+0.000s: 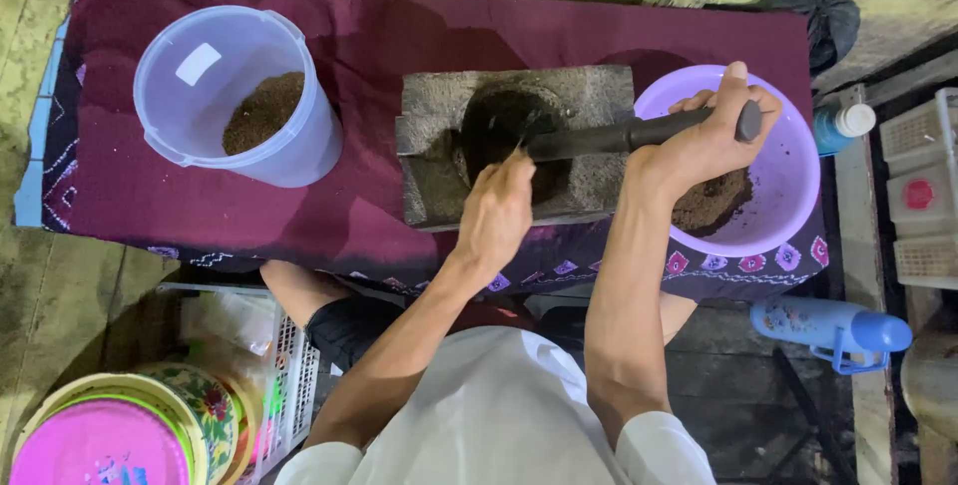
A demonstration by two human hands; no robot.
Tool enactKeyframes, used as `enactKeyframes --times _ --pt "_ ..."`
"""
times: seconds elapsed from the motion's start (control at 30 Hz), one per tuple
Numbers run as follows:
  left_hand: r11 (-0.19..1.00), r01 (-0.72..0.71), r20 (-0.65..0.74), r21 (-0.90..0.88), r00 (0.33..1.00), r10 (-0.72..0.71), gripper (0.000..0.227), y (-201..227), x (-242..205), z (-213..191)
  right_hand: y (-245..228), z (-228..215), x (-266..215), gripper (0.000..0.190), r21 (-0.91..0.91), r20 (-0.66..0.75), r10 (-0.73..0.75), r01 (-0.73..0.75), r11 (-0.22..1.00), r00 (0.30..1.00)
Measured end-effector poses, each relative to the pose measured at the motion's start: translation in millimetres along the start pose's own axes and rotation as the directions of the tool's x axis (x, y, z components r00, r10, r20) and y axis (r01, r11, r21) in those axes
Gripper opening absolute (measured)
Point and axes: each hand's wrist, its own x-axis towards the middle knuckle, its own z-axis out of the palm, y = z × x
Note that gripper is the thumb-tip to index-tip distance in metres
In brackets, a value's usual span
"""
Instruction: Grinding dark brown material, likely coffee beans, in a stone mortar using a pestle and a spoon to reposition the grounds.
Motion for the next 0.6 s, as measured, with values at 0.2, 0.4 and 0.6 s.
enactKeyframes --times 0.2,0.4,0.6 --pt "0.999 0.036 -0.070 -0.003 0.997 -0.036 0.009 20.4 20.7 -55.1 -4.0 -0.6 4.6 0.030 0.028 -0.036 0.077 -0.076 0.997 0.996" --pt "0.989 0.143 0.030 -0.025 0.989 -0.143 0.010 -15.1 1.8 -18.0 -17.8 -3.6 5.1 0.037 0.075 -0.072 0.168 -0.162 0.984 0.983" --pt "0.992 0.125 0.016 0.017 0.992 -0.126 0.011 -10.0 0.6 -5.2 -17.0 -5.1 13.0 0.037 0.040 -0.122 0.212 -0.209 0.977 0.970"
